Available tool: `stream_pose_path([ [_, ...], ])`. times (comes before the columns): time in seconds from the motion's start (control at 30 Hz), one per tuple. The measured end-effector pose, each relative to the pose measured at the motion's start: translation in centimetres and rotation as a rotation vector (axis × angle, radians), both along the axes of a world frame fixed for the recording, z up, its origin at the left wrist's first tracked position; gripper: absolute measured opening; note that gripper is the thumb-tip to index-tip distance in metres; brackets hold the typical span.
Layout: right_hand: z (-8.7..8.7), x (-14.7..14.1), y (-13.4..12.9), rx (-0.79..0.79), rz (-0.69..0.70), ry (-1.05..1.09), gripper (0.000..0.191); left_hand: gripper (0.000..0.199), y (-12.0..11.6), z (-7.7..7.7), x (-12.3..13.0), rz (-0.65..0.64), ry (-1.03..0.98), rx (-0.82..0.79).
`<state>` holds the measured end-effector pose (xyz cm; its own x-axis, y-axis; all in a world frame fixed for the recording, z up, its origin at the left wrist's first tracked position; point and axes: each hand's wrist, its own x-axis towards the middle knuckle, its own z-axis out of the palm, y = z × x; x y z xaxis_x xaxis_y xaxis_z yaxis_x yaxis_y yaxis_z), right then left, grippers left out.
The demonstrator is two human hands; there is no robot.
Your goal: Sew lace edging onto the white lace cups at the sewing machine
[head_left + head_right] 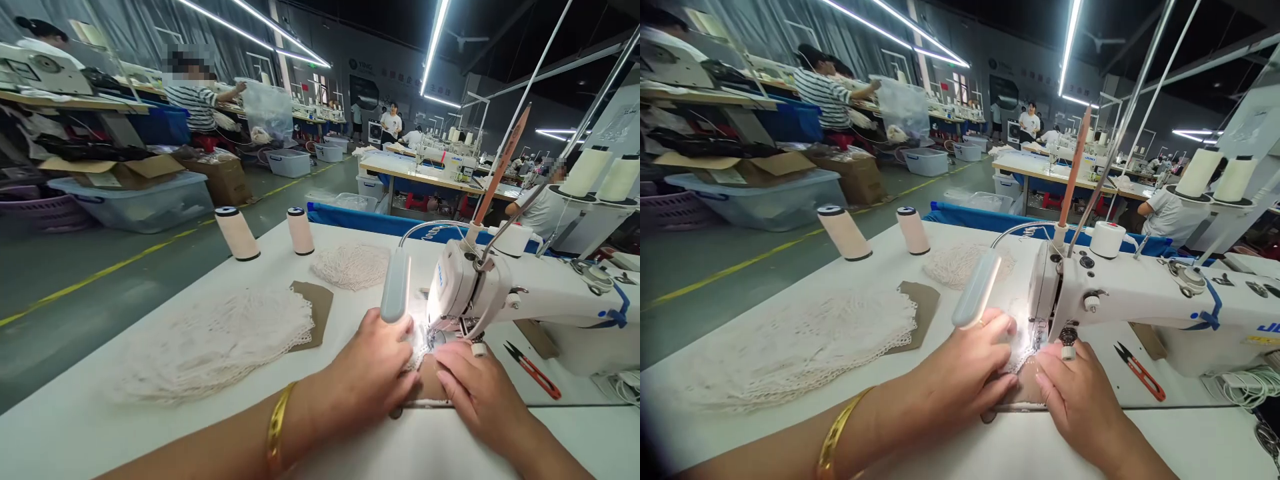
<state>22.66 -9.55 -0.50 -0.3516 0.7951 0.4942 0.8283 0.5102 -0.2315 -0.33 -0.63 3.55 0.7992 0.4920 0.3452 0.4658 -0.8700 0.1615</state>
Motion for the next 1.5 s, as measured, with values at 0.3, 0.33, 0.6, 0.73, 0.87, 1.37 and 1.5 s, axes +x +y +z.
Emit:
stream_pose_path([
  [0.3,0.2,-0.4,0.1,-0.108,0.008,-0.026,0.025,0.025,0.4,-1.7,0.5,-0.150,-0.051,-0.007],
  [0.33,0.3,-0.4,0.1,-0.111,0.014,-0.023,0.025,0.025,0.3,-1.9,0.5,-0.146,-0.051,0.006],
  [0.6,0.1,-0.3,0.0,-0.089,0.009,-0.017,0.025,0.025,-0.1,-2.3,0.8,-0.203,-0.088,0.022],
  [0.73,0.0,-0.3,0.0,-0.079,0.002,-0.030,0.025,0.021,0.0,-2.3,0.7,-0.194,-0.089,0.019],
  [0.87,-0.1,-0.3,0.1,-0.059,0.000,-0.030,0.024,0.018,0.1,-2.2,0.5,-0.182,-0.085,0.025],
  [1.37,-0.1,-0.1,-0.5,-0.088,0.023,-0.010,0.030,0.021,-0.5,-1.5,0.2,-0.383,-0.119,0.040],
  [1.5,-0.2,-0.2,-0.5,-0.097,0.026,-0.013,0.030,0.023,-0.5,-1.5,0.2,-0.379,-0.129,0.078],
])
